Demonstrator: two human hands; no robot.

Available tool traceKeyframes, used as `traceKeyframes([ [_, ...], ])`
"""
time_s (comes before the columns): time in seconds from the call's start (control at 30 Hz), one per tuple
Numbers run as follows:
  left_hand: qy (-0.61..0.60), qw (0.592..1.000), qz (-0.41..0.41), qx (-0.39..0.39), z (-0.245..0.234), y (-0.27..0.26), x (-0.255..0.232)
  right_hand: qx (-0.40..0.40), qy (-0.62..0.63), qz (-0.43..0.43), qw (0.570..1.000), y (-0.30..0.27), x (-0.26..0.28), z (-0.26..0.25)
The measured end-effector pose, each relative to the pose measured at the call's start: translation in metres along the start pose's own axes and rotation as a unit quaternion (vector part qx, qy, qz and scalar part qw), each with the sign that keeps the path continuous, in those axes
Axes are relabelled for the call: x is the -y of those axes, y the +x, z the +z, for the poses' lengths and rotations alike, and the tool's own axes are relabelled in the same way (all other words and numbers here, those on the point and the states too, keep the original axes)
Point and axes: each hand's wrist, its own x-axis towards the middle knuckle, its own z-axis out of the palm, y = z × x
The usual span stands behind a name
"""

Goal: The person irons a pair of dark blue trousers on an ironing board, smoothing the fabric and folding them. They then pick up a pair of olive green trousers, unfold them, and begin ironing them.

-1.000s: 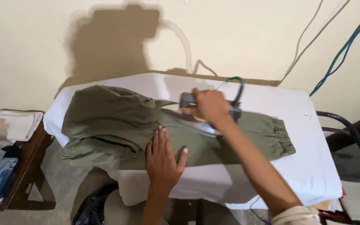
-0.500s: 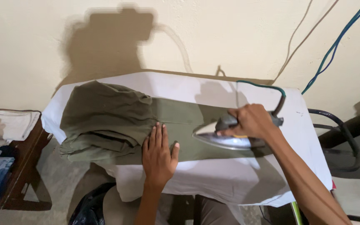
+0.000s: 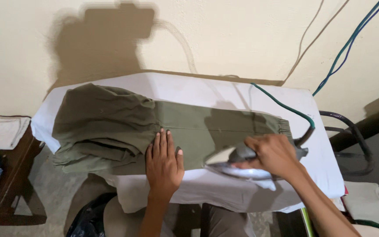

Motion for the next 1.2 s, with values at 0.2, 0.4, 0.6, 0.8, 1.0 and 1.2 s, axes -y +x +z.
traceKeyframes([
  [0.2,-0.011,1.000,-0.007,0.008,0.005,-0.004,0.003,0.011,-0.002,0.117,0.993,0.070,0.007,0.014],
  [0.4,-0.084,0.996,-0.013,0.027,0.010,-0.006,0.015,-0.019,0.034,0.083,0.996,0.127,0.023,0.013],
  [0.6,-0.488,0.851,-0.188,0.042,-0.006,0.002,0.029,0.108,0.007,-0.002,0.994,0.085,0.050,0.001],
  [0.8,-0.352,0.914,-0.187,0.078,0.000,0.017,-0.009,-0.035,0.063,-0.101,0.992,0.022,0.038,-0.001],
  [1.0,-0.171,0.977,-0.084,0.098,0.038,0.031,-0.068,-0.065,-0.005,0.077,0.995,0.040,-0.022,0.008],
  [1.2,-0.020,0.988,-0.001,0.152,0.046,0.027,-0.080,0.010,-0.043,0.199,0.979,0.096,-0.067,0.028],
])
